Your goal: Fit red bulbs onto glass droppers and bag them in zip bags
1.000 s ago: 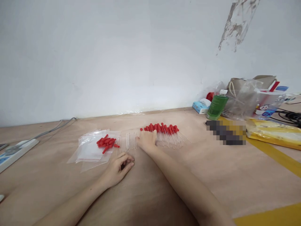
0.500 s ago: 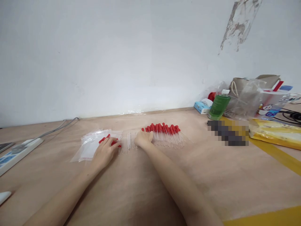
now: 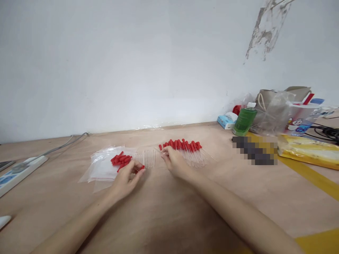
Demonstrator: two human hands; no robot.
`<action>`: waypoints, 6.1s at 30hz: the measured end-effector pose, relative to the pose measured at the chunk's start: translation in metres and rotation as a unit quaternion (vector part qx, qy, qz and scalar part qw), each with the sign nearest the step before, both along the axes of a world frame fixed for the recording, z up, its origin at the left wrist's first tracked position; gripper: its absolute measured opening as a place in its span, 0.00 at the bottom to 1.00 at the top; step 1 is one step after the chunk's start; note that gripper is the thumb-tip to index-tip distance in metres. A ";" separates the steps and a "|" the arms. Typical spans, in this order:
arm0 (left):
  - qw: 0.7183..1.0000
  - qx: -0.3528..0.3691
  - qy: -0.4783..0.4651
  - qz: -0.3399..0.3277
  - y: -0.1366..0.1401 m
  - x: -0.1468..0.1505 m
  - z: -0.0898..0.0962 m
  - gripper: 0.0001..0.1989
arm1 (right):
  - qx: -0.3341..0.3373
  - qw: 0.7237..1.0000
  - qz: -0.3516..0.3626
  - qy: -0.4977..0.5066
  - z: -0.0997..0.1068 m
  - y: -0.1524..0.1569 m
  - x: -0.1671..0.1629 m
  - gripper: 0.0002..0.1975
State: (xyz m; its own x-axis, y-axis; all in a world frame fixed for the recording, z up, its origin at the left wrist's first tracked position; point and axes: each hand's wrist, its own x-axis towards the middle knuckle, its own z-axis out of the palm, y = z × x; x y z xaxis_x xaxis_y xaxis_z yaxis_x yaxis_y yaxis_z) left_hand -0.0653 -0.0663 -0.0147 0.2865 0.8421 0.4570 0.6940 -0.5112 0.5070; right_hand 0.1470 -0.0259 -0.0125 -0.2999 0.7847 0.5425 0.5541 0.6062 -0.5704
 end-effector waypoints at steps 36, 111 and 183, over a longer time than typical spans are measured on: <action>0.985 -0.065 0.046 -0.151 -0.021 0.016 -0.017 0.11 | 0.074 0.975 0.069 -0.200 -0.018 -0.043 0.022 0.11; 0.974 0.145 0.136 0.111 0.000 -0.027 -0.015 0.09 | -0.192 0.915 -0.276 -0.221 -0.001 0.043 -0.059 0.11; 0.925 -0.256 -0.266 -0.090 -0.023 0.018 -0.021 0.16 | 0.004 0.995 0.082 -0.060 -0.026 -0.061 0.005 0.09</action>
